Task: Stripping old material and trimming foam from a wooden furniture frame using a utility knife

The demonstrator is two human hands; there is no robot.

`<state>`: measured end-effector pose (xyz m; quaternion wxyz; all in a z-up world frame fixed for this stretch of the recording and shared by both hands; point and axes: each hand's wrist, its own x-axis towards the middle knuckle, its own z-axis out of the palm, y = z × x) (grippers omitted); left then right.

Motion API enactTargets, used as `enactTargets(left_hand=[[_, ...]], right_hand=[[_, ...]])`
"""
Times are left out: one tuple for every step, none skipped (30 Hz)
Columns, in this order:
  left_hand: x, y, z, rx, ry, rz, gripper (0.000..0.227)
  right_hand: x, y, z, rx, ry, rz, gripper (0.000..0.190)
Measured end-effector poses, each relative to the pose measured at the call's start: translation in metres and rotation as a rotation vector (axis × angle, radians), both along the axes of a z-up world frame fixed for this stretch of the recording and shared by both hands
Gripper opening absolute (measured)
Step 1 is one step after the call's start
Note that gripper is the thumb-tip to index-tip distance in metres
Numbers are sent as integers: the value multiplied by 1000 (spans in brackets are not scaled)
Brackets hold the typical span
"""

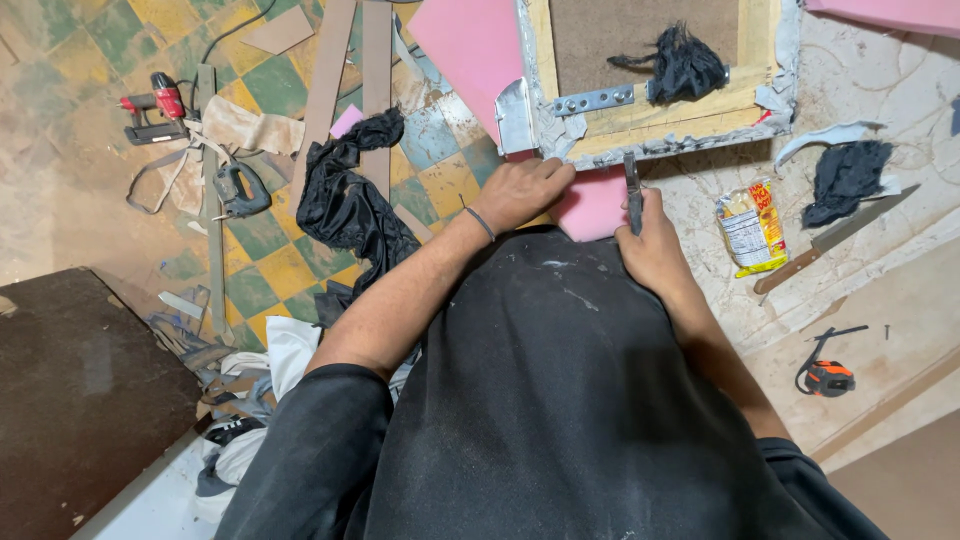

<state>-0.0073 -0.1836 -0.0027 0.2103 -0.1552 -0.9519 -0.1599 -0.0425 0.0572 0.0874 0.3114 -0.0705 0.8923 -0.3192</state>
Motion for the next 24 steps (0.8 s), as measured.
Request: enactTargets(left_hand=[[0,0,-1,3,7,12,6],[1,0,-2,5,15,24,6],[1,0,-4,6,13,26,6],[2,1,-5,17,12,43,6],[4,2,-6,31,10,59,6],[5,1,-3,34,7,62,6],[7,1,0,82,-12,72,8],[9,0,3,129,-31,82,10],[14,-1,5,131,-33,87,10],[20,-1,7,205,-90,62,10],[28,-3,10,278,-149,41,14],[35,-4,10,278,-154,49,14],[42,-4,11,327,-199,31,18],[49,-3,12,377,-244,14,24],[55,-6,11,380,-241,18,24],[61,-10,10,420,-311,21,24],[68,-14,9,461,-383,27,24],[68,-17,9,465,-381,33,24],[70,-20,9,488,-388,79,24],[72,-23,8,512,-394,125,24],[74,-24,5,518,-396,142,24],[77,-25,2,532,-387,162,24],[78,-27,0,544,-377,182,24],[81,-27,-3,548,-376,200,24]], right_hand=[[1,2,-3,-2,8,5,33],[1,3,-6,-3,17,10,33],[3,2,-5,-3,14,12,33],[5,1,-4,5,45,30,33],[8,1,-3,15,74,50,33],[6,1,-4,18,70,52,33],[4,2,-5,133,298,197,43],[3,3,-6,247,526,345,54],[-2,6,-14,247,524,350,54],[-6,10,-22,304,721,435,51],[-8,12,-30,356,916,522,49],[-15,7,-28,350,912,529,49],[-21,4,-25,366,999,580,50],[-27,1,-21,381,1086,632,52],[-34,0,-24,381,1090,637,52],[-41,-1,-27,419,1144,678,50],[-47,-2,-30,456,1197,721,48],[-52,-1,-34,454,1199,728,48],[-56,1,-39,445,1173,762,56],[-60,2,-44,436,1148,795,65],[-61,3,-42,427,1146,813,65],[-61,3,-40,431,1156,819,59],[-63,2,-38,434,1169,823,55],[-66,3,-42,424,1170,839,55]])
